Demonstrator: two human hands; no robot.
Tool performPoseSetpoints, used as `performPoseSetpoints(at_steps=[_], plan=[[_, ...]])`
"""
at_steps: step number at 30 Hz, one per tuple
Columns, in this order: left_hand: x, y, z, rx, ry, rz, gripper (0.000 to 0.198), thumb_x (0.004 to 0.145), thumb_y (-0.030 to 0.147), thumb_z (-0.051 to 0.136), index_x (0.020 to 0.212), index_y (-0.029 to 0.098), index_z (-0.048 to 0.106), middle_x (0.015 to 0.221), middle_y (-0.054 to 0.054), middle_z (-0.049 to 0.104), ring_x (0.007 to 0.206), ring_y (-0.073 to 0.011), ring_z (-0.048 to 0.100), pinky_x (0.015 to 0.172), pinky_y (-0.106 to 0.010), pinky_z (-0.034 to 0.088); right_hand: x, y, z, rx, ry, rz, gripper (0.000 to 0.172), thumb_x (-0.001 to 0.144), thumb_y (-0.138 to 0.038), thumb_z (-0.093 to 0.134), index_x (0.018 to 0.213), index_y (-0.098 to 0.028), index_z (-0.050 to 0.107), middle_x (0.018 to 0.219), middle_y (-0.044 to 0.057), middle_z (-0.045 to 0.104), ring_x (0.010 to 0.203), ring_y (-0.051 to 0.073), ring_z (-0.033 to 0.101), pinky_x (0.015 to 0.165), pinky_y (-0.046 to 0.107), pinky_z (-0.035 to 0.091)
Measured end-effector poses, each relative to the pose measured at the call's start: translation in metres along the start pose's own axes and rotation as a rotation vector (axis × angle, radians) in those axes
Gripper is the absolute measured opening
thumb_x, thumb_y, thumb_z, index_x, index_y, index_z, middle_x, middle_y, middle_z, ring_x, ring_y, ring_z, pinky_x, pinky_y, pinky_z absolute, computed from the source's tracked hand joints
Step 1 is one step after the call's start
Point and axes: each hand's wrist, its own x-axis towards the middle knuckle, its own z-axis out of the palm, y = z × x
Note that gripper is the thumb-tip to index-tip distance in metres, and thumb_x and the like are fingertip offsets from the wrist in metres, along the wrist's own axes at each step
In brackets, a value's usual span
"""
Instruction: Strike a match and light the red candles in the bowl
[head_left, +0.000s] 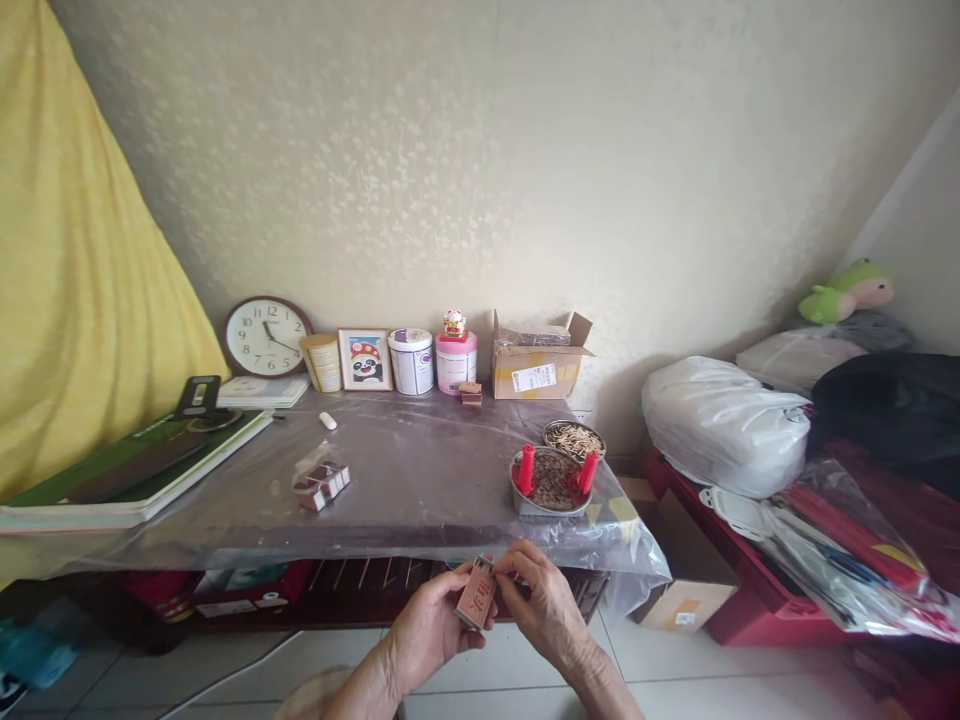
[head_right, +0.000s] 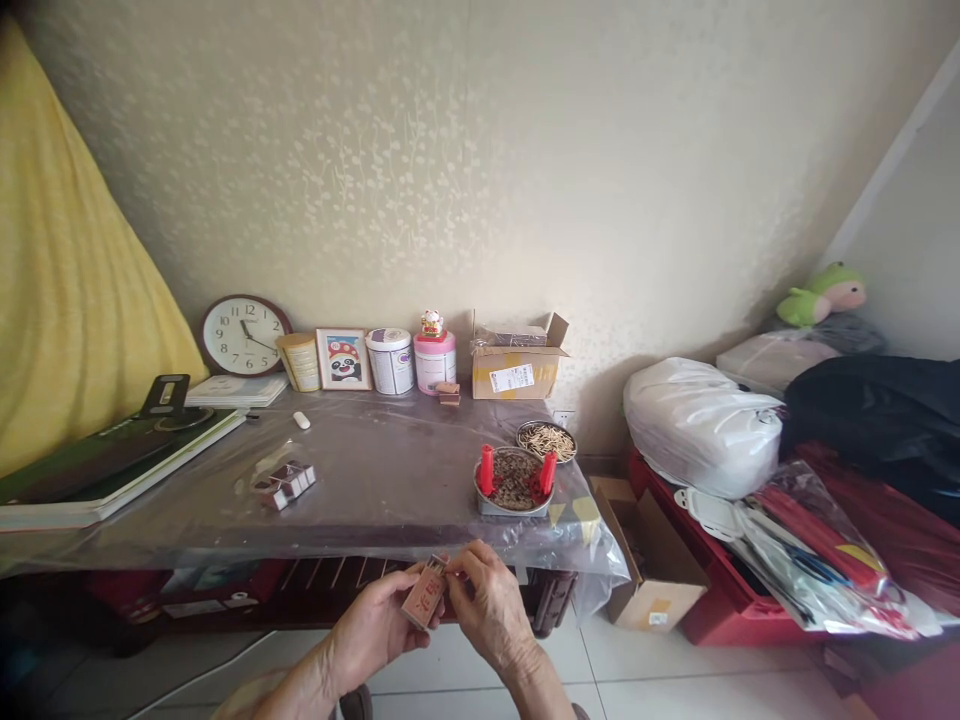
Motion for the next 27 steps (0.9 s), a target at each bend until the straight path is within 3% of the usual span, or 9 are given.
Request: performPoseSetpoints(at_steps=[5,15,27], plan=[[0.001,0.000,0.002,0.087,0.015,-0.024,0.026,0.080,0.026,0.047,0.093,0.011,0.064,0.066,-0.006,0.066,0.055,-0.0142,0.058,0.048,-0.025,0.035,-0.003,0.002,0.003,-0.125,-0.119,0.067,0.017,0.084,-0.013,0.052,0.078,-0.021,0.067,0.082,0.001,0.064,0.071,0.013,0.061,0.064,0.021,0.044],[0.000,-0.003,-0.002,0.165,0.040,-0.110,0.027,0.076,0.032,0.047,0.087,0.012,0.062,0.062,-0.007,0.066,0.048,-0.0134,0.054,0.046,-0.025,0.030,-0.005,0.004,0.002,-0.178,-0.255,0.072,0.018,0.082,-0.014,0.054,0.075,-0.024,0.067,0.082,-0.002,0.065,0.075,0.011,0.062,0.065,0.017,0.039],[0.000,-0.004,-0.006,0.176,-0.020,-0.144,0.028,0.075,0.035,0.049,0.083,0.012,0.065,0.066,-0.008,0.064,0.048,-0.0124,0.051,0.046,-0.025,0.028,-0.007,-0.007,-0.001,-0.206,-0.266,0.042,0.015,0.074,-0.009,0.054,0.072,-0.020,0.064,0.077,0.000,0.066,0.070,0.013,0.062,0.063,0.019,0.041]])
